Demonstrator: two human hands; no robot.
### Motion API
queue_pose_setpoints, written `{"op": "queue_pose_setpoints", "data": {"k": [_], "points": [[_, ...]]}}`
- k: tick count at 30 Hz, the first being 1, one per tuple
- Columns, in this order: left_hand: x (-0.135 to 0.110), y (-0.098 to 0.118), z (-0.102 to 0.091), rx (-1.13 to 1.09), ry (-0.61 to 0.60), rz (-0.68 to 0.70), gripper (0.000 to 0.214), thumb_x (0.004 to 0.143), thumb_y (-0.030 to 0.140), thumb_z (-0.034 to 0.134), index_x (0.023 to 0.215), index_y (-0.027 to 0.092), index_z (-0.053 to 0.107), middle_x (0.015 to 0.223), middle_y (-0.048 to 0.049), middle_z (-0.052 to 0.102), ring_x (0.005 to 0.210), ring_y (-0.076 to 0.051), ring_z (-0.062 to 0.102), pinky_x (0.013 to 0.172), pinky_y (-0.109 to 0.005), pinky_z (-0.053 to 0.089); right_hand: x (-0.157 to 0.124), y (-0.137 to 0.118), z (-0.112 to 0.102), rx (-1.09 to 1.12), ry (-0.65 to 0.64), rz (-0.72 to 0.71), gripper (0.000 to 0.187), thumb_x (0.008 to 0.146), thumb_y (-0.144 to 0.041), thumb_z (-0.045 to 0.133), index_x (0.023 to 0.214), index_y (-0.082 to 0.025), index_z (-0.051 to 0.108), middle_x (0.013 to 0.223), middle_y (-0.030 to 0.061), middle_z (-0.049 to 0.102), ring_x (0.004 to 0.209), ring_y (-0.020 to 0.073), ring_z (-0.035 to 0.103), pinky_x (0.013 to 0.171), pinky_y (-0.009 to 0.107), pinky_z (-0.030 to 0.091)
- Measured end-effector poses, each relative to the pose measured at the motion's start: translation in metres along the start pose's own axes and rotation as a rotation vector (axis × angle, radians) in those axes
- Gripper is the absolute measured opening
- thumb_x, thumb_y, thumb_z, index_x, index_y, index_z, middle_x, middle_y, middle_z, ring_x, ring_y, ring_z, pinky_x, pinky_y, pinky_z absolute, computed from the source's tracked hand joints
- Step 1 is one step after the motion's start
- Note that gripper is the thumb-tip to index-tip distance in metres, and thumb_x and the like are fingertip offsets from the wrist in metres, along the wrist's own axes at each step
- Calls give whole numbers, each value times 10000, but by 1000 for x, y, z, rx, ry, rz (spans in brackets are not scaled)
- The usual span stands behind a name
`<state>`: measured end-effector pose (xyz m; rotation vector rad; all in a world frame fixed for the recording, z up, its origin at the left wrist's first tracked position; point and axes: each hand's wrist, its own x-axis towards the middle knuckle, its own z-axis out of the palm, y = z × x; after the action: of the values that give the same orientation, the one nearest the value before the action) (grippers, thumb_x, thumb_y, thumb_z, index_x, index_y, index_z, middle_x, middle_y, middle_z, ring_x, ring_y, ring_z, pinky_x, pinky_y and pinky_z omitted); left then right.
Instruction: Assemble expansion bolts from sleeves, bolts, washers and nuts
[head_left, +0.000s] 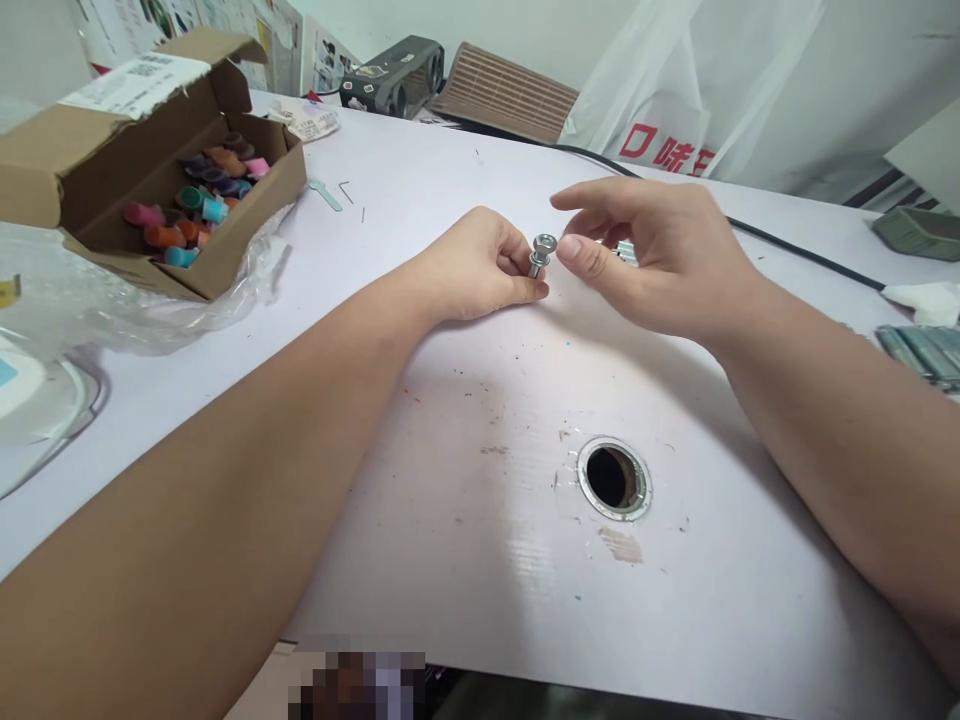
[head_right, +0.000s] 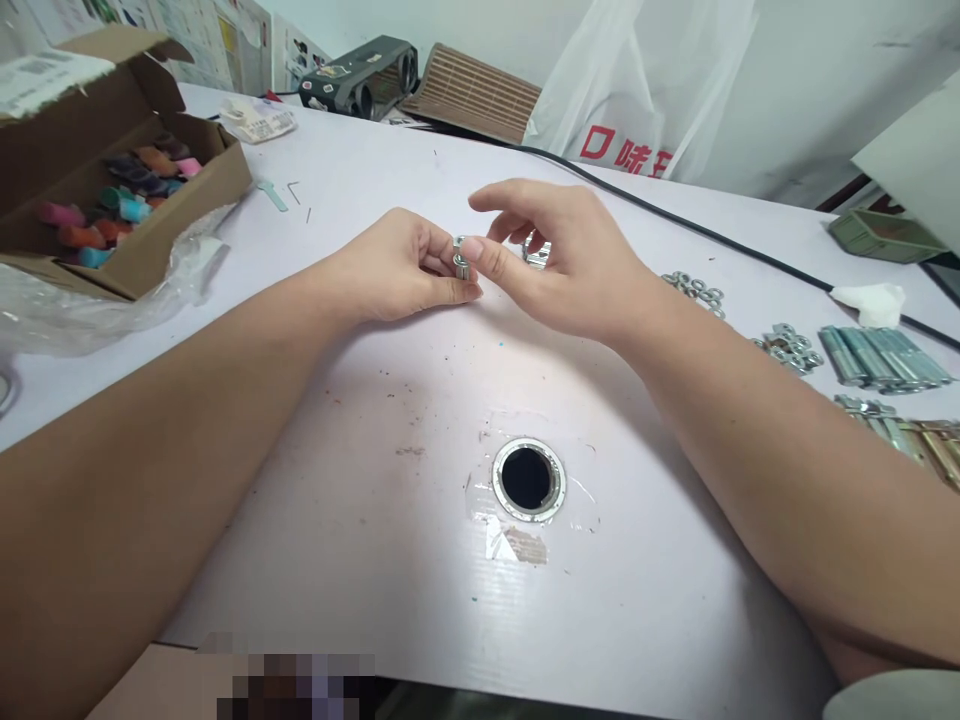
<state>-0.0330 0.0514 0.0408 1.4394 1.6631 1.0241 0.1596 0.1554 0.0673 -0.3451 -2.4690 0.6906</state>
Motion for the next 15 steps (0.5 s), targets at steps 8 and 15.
{"op": "queue_pose_setpoints", "data": {"k": [8, 15], "points": [[-1, 0, 2, -10, 20, -27, 137, 784, 202, 876, 852, 153, 768, 794, -39, 723, 793, -184, 665, 781, -352, 517, -5, -5, 8, 34, 172, 29, 449, 1044, -337, 651, 608, -249, 593, 616, 28, 585, 642, 181, 545, 835, 422, 522], [0, 0, 2, 30, 27, -12, 116, 814, 230, 834, 849, 158, 750, 788, -36, 716, 814, -193, 676, 771, -352, 530, -3, -6, 14, -41, 202, 46, 588, 1055, -411, 654, 511, -230, 523, 524, 12, 453, 562, 144, 407, 782, 407, 477]]}}
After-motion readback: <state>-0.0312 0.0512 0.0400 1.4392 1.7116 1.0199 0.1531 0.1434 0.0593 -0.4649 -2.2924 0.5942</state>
